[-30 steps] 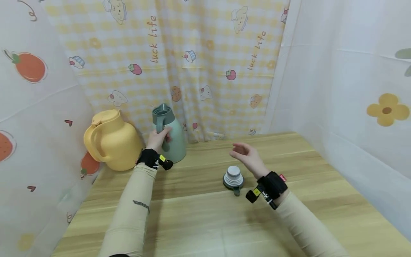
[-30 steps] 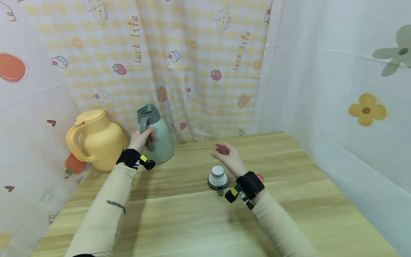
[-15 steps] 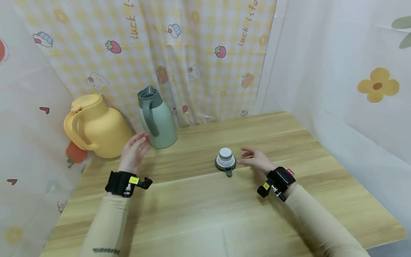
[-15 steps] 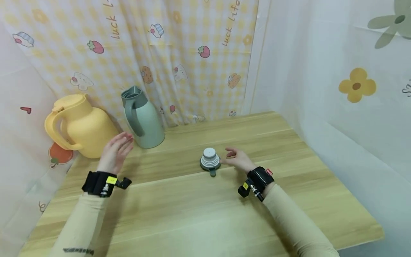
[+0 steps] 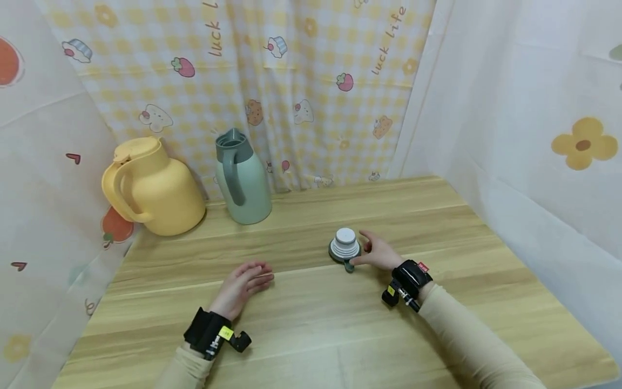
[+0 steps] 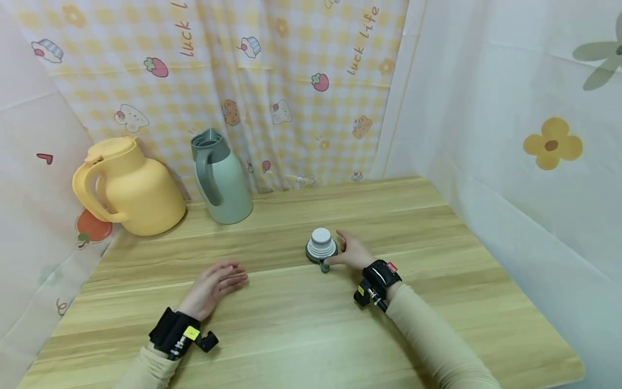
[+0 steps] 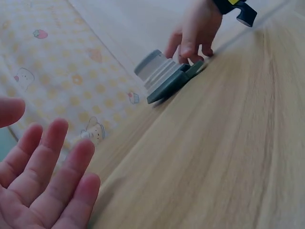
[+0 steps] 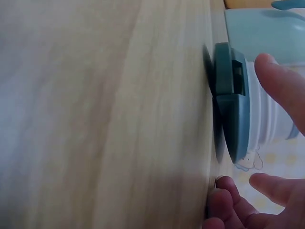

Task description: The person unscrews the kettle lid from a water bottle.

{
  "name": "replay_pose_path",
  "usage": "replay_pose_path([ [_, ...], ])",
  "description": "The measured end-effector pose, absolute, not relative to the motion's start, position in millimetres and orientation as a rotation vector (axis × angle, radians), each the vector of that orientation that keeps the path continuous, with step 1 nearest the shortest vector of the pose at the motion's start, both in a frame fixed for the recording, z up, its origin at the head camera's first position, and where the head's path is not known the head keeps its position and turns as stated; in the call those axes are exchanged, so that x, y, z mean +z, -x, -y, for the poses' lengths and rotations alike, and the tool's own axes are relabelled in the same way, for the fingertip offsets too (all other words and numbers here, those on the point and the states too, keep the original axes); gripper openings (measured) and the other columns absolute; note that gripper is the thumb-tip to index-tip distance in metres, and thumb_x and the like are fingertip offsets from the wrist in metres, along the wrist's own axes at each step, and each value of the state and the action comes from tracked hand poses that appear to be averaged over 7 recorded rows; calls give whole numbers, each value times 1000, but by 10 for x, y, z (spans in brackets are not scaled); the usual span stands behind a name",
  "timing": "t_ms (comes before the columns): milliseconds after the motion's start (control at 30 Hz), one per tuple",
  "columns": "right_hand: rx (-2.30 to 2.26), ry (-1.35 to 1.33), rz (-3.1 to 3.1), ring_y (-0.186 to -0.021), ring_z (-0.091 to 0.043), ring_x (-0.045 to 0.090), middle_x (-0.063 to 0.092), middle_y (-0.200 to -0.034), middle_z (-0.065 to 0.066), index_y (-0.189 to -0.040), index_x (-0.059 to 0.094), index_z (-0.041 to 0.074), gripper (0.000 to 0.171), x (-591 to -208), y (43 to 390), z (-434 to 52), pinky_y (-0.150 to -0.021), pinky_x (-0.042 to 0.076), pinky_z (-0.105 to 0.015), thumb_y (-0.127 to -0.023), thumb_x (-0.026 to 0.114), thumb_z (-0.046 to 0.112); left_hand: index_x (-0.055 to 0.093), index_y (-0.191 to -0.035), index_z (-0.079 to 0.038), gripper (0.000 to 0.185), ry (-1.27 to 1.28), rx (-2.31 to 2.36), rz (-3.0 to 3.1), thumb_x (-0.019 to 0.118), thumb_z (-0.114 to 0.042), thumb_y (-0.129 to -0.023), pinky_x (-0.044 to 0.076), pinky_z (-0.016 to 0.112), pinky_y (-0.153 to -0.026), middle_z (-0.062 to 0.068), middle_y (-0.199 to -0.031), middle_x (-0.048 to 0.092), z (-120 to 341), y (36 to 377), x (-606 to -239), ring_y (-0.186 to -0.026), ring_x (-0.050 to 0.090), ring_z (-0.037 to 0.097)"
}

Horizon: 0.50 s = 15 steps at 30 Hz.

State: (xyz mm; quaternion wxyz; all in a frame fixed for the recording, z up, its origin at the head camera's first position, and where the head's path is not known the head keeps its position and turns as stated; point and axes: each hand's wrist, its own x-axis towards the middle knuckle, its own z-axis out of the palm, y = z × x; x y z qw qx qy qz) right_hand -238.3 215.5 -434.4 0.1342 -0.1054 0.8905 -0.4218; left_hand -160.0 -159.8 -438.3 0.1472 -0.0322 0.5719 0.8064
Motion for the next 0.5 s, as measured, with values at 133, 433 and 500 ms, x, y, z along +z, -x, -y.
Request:
replay_pose_path([
  [133,-1200,346,-2590,-79,-20,50,54,-87,-8,-147,28,-5,102,-4360,2429,-2060,-68,42,-32,-72,87,30,56,-113,0,19,51,2329,-1649,53,-13,-100,51,37,-88,9,-102,68,1642,1565,-4420,-95,66,21],
  [433,-1227,420,-2583,-100,-26,61,64,-115,-15,-142,39,-6,89,-4347,2464,-1895,-88,47,-42,-73,86,26,61,-102,-7,12,-51,2400,-1540,49,-9,-101,51,33,-85,4,-91,66,1731,1539,-4471,-89,64,18],
  [500,-1232,437,-2586,-105,-28,60,63,-117,-16,-138,44,-6,83,-4342,2479,-1855,-92,45,-45,-73,85,24,61,-102,-7,12,-59,2400,-1542,49,-9,-101,51,33,-84,4,-89,65,1737,1543,-4471,-88,64,18],
])
